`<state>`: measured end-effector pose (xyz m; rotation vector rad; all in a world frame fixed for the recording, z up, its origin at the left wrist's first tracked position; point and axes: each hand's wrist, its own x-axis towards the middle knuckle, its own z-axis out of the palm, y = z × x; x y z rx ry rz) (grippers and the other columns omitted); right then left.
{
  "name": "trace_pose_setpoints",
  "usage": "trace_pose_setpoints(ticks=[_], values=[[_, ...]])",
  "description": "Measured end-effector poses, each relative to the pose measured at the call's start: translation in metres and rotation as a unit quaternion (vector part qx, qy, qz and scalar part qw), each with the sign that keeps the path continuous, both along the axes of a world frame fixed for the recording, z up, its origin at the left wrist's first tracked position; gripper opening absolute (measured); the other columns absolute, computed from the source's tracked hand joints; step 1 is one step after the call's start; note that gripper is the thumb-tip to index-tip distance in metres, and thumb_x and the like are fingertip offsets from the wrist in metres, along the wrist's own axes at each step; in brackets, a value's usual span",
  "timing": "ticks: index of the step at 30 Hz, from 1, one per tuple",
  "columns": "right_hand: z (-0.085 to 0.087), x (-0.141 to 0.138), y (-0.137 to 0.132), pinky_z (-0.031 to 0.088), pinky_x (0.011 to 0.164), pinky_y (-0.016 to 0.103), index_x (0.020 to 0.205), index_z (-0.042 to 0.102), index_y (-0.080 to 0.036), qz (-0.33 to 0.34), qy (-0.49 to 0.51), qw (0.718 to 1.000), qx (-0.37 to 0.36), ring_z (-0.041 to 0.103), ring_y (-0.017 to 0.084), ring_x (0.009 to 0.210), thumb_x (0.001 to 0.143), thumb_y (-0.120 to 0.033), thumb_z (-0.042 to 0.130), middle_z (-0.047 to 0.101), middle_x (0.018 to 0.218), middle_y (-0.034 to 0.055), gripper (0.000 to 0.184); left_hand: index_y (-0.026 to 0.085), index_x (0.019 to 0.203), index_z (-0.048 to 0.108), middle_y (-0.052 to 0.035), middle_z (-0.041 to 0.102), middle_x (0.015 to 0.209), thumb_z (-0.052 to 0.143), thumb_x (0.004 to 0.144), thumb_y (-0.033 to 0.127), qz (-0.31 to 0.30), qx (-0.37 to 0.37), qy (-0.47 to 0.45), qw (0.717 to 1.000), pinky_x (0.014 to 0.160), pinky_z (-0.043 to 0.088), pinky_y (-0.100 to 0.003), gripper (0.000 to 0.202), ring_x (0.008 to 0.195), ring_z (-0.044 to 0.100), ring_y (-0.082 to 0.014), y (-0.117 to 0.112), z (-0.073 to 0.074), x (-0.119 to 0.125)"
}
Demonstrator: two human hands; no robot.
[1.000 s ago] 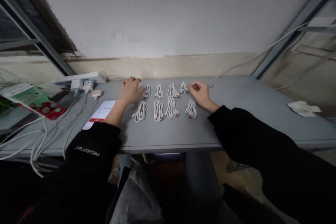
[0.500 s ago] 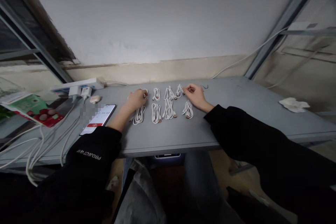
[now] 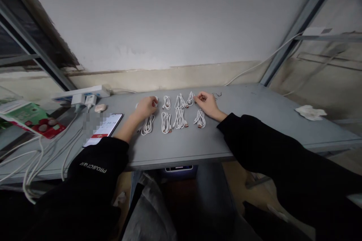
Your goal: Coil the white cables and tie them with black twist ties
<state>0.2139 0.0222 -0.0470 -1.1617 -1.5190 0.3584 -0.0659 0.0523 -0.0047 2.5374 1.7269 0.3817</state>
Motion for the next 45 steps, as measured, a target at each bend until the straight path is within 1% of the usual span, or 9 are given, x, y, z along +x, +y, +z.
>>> trace_pose_setpoints(ticks=[6, 11, 15, 22, 25, 29, 32, 36, 45], values=[[-0.002, 0.000, 0.001, 0.032, 0.054, 0.027, 0.060, 0.048, -0.021, -0.005, -0.009, 1.000, 0.006, 0.041, 0.011, 0.052, 0.078, -0.038, 0.061, 0.045, 0.053, -0.0043, 0.028, 0.019, 0.099, 0.063, -0.0065, 0.068, 0.094, 0.053, 0.074, 0.017, 0.045, 0.046, -0.044, 0.997, 0.077, 0.042, -0.029, 0.027, 0.089, 0.062, -0.0204, -0.009, 0.012, 0.001], [0.003, -0.002, -0.004, 0.037, 0.058, 0.028, 0.063, 0.051, -0.021, 0.006, -0.006, 1.000, 0.020, 0.045, 0.012, 0.056, 0.080, -0.051, 0.061, 0.049, 0.057, -0.0026, 0.036, 0.018, 0.100, 0.062, -0.0089, 0.066, 0.097, 0.047, 0.081, 0.013, 0.019, 0.201, -0.073, 0.977, 0.086, 0.043, -0.034, 0.024, 0.092, 0.061, -0.0217, -0.018, 0.017, 0.007], [0.009, -0.003, -0.012, 0.041, 0.062, 0.028, 0.093, 0.059, -0.020, 0.065, -0.018, 0.996, 0.051, 0.051, 0.014, 0.063, 0.082, -0.053, 0.062, 0.057, 0.067, -0.0017, 0.035, 0.017, 0.097, 0.063, -0.0091, 0.066, 0.088, 0.046, 0.087, 0.013, -0.077, 0.341, -0.047, 0.936, 0.087, 0.043, -0.039, 0.021, 0.084, 0.060, -0.0213, -0.023, 0.012, 0.018], [0.016, -0.014, -0.028, 0.049, 0.052, 0.031, 0.145, 0.026, -0.023, 0.196, -0.012, 0.977, 0.083, 0.059, 0.016, 0.063, 0.069, -0.060, 0.073, 0.064, 0.092, 0.0042, 0.097, 0.022, 0.110, 0.060, -0.0063, 0.068, 0.093, 0.044, 0.093, 0.011, -0.361, 0.382, 0.019, 0.850, 0.088, 0.046, -0.039, 0.027, 0.092, 0.062, -0.0184, -0.045, 0.006, 0.037], [0.017, -0.022, -0.039, 0.055, 0.062, 0.037, 0.140, 0.037, -0.024, 0.146, -0.003, 0.981, 0.126, 0.062, 0.019, 0.069, 0.070, -0.060, 0.072, 0.065, 0.093, 0.0060, 0.086, 0.023, 0.108, 0.059, -0.0058, 0.069, 0.097, 0.046, 0.092, 0.009, -0.411, 0.381, 0.026, 0.827, 0.091, 0.046, -0.038, 0.025, 0.099, 0.062, -0.0174, -0.051, 0.004, 0.041], [0.016, -0.031, -0.050, 0.058, 0.074, 0.041, 0.107, 0.060, -0.023, 0.085, -0.006, 0.983, 0.165, 0.067, 0.022, 0.079, 0.081, -0.054, 0.064, 0.068, 0.095, 0.0090, 0.040, 0.021, 0.105, 0.055, -0.0080, 0.066, 0.102, 0.048, 0.092, 0.013, -0.395, 0.419, -0.027, 0.817, 0.084, 0.050, -0.035, 0.016, 0.096, 0.063, -0.0175, -0.050, 0.001, 0.044], [0.017, -0.036, -0.055, 0.058, 0.074, 0.040, 0.093, 0.063, -0.022, 0.103, -0.040, 0.973, 0.201, 0.068, 0.021, 0.078, 0.084, -0.043, 0.062, 0.070, 0.088, 0.0082, 0.022, 0.018, 0.114, 0.047, -0.0138, 0.061, 0.112, 0.059, 0.086, 0.031, -0.355, 0.408, -0.115, 0.833, 0.083, 0.052, -0.039, 0.033, 0.103, 0.061, -0.0234, -0.048, 0.002, 0.047], [0.019, -0.038, -0.057, 0.058, 0.073, 0.040, 0.092, 0.063, -0.024, 0.143, -0.100, 0.960, 0.218, 0.068, 0.021, 0.076, 0.082, -0.038, 0.065, 0.070, 0.084, 0.0056, 0.017, 0.017, 0.130, 0.036, -0.0158, 0.060, 0.121, 0.067, 0.076, 0.034, -0.341, 0.263, -0.139, 0.892, 0.087, 0.050, -0.041, 0.065, 0.107, 0.061, -0.0272, -0.056, 0.005, 0.056], [0.015, -0.029, -0.047, 0.050, 0.051, 0.027, 0.117, 0.046, -0.025, 0.162, -0.088, 0.944, 0.272, 0.057, 0.012, 0.056, 0.080, -0.045, 0.070, 0.057, 0.073, -0.0039, 0.049, 0.015, 0.109, 0.060, -0.0099, 0.072, 0.092, 0.054, 0.081, 0.019, -0.229, 0.101, -0.046, 0.967, 0.065, 0.047, -0.030, 0.029, 0.080, 0.067, -0.0218, -0.075, 0.007, 0.081]])
